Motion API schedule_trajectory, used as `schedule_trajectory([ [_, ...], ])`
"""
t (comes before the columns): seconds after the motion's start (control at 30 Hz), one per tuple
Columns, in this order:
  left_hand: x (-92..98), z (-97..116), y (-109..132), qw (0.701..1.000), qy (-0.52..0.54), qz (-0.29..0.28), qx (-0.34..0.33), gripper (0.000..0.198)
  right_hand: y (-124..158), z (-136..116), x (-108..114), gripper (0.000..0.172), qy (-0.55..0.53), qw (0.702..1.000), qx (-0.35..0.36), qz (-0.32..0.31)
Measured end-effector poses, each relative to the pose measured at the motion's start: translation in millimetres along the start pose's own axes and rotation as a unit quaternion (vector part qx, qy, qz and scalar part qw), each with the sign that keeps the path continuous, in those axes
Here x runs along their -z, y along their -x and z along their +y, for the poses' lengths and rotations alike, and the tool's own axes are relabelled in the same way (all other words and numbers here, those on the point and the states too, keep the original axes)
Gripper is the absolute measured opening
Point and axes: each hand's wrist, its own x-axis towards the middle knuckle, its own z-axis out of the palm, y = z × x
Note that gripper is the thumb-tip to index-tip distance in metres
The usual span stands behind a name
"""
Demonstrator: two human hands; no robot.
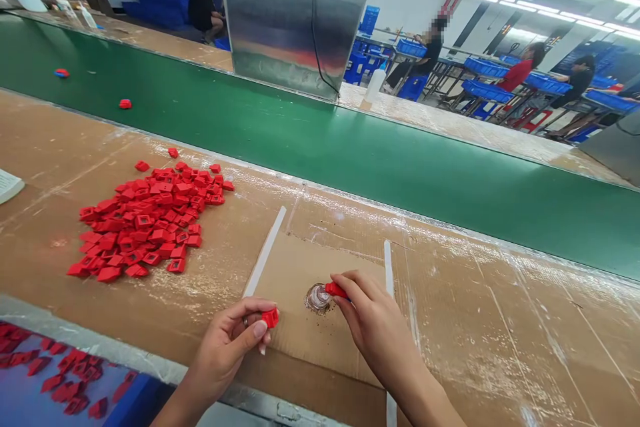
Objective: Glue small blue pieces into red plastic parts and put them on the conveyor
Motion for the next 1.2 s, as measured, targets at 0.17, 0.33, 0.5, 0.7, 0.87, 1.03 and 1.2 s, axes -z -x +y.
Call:
schedule_trajectory([
  [0.17,1.3,-2.3,0.8,1.000,0.003,-0.015,0.002,0.022,0.2,-5.3,-0.5,0.024,0.029,0.999,0.013,-0.005],
  [0.33,2.8,-4.9,1.5,0.999,0.018,-0.037,0.006,0.020,-0.3,-5.4,-0.4,0.025,0.033,0.999,0.017,-0.016],
  [0.5,1.9,-4.0,2.2,0.999,0.025,-0.041,0.007,0.020,0.9,-4.4,-0.4,0.029,0.037,0.999,0.019,-0.024],
  [0.7,1.9,-3.5,3.3,0.999,0.023,-0.041,0.009,0.021,0.6,-6.7,-0.3,0.031,0.047,0.998,0.028,-0.028],
  [0.87,2.5,-5.0,2.7,0.999,0.024,-0.048,0.004,0.020,-2.7,-8.0,0.2,0.031,0.066,0.997,0.038,-0.031],
  [1.03,2.9,-5.7,2.2,0.999,0.023,-0.049,0.004,0.020,-4.2,-8.9,1.9,0.031,0.072,0.995,0.044,-0.043],
  [1.2,2.3,-5.2,3.0,0.999,0.024,-0.048,0.006,0.020,-0.5,-9.9,1.2,0.029,0.069,0.995,0.048,-0.054],
])
